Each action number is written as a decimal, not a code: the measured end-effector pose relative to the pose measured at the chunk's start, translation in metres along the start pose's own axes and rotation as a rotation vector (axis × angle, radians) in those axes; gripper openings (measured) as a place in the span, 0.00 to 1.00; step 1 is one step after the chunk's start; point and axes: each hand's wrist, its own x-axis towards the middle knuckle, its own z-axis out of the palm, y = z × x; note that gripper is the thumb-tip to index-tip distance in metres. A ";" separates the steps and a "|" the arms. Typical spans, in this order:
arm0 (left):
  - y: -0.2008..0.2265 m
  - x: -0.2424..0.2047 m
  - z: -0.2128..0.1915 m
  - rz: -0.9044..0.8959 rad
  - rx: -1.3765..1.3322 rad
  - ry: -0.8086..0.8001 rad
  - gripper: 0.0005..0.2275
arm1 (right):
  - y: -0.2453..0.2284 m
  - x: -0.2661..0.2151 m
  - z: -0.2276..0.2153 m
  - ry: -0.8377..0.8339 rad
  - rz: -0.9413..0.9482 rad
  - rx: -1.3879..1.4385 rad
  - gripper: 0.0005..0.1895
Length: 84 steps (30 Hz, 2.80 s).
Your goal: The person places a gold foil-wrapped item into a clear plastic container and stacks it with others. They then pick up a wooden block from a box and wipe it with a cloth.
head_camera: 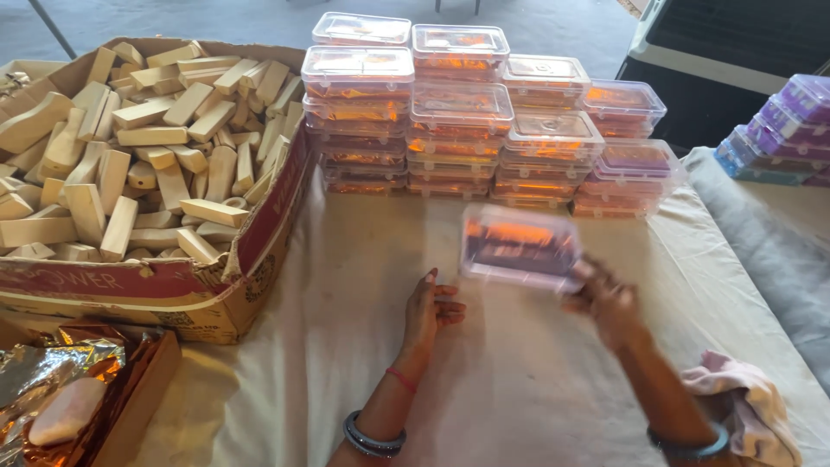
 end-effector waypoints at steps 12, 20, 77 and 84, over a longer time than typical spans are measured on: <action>-0.020 0.005 -0.009 0.025 0.094 -0.141 0.23 | -0.171 0.179 0.104 -0.126 -0.171 -0.055 0.23; -0.012 -0.002 -0.005 -0.008 0.139 -0.173 0.22 | -0.175 0.215 0.150 0.226 -0.364 -0.860 0.21; -0.011 -0.078 0.006 0.782 1.326 -0.505 0.14 | -0.018 -0.040 -0.021 0.189 -0.846 -0.714 0.06; 0.038 -0.166 -0.057 0.784 1.665 -0.833 0.32 | 0.055 -0.011 -0.021 -0.221 -0.682 -1.340 0.31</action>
